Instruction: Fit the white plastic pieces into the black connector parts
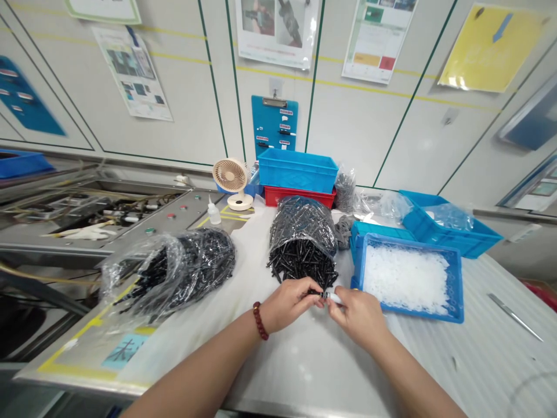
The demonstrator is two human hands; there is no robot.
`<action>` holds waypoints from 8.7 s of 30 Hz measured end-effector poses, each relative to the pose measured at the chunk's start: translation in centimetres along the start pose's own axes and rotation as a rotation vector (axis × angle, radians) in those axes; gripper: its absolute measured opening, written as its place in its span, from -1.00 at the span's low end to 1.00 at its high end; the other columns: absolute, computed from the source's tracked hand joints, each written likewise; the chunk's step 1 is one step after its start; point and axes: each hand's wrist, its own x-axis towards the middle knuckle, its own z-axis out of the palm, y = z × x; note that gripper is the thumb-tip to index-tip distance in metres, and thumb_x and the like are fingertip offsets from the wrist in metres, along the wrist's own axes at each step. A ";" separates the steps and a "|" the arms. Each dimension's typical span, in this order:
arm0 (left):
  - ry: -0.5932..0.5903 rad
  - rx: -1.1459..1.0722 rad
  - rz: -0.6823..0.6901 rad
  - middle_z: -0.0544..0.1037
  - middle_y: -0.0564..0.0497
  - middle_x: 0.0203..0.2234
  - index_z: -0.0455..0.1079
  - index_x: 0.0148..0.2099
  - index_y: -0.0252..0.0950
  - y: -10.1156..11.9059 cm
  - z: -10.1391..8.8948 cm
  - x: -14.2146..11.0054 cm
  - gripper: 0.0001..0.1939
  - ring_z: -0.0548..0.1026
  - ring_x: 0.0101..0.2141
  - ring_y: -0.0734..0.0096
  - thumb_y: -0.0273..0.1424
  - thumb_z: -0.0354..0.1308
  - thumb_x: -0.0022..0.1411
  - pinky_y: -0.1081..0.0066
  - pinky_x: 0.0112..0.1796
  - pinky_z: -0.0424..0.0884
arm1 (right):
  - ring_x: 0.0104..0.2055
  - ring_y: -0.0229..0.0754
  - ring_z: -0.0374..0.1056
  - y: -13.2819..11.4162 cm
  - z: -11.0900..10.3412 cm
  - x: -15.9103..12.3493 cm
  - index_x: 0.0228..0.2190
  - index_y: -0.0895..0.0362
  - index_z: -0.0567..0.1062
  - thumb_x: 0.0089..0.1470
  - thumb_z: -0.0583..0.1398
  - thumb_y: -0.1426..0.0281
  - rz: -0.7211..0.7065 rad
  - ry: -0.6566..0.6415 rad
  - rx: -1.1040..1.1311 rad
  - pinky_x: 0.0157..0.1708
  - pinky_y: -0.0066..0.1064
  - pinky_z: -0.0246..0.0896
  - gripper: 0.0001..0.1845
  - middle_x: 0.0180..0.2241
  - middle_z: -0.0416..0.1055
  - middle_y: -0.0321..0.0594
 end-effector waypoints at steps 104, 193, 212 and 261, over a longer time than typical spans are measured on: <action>-0.044 0.261 0.138 0.52 -0.03 -0.33 0.42 -0.20 -0.32 -1.0 -0.6 0.4 -0.81 0.45 -0.31 0.42 -0.41 0.00 0.26 0.47 -0.22 0.35 | -0.54 -0.26 0.26 -0.4 0.1 -0.2 -0.51 0.11 0.38 0.05 0.03 0.37 -0.036 -0.118 0.063 -0.56 -0.45 -0.28 -0.81 -0.60 0.38 -0.31; 0.059 0.423 0.297 0.47 -0.03 -0.40 0.35 -0.24 -0.33 -0.6 0.7 -0.3 -0.82 0.42 -0.37 0.44 -0.47 -0.09 0.27 0.49 -0.33 0.34 | -0.53 -0.28 0.25 0.2 1.4 -0.1 -0.62 0.14 0.38 -0.01 0.05 0.35 0.022 0.028 0.828 -0.50 -0.53 0.05 -0.76 -0.61 0.34 -0.34; 0.093 0.767 0.413 0.40 -0.01 -0.49 0.32 -0.31 -0.34 0.2 1.6 -0.3 -0.79 0.39 -0.46 0.43 -0.51 -0.14 0.28 0.45 -0.43 0.35 | -0.64 -0.36 0.06 -0.2 1.3 0.0 -0.70 0.12 0.20 -0.14 0.02 0.42 0.128 0.202 0.539 -0.61 -0.55 -0.12 -0.82 -0.72 0.14 -0.40; -0.132 0.675 -0.181 0.39 -0.03 -0.32 0.42 -0.19 -0.28 -2.2 -0.2 0.9 -0.82 0.41 -0.33 0.37 -0.46 0.02 0.21 0.46 -0.32 0.34 | -0.23 -0.15 0.37 1.2 0.2 -0.8 -0.07 0.07 0.28 0.18 -0.12 0.26 -0.045 -0.001 0.593 -0.31 -0.39 0.22 -0.65 -0.26 0.44 -0.20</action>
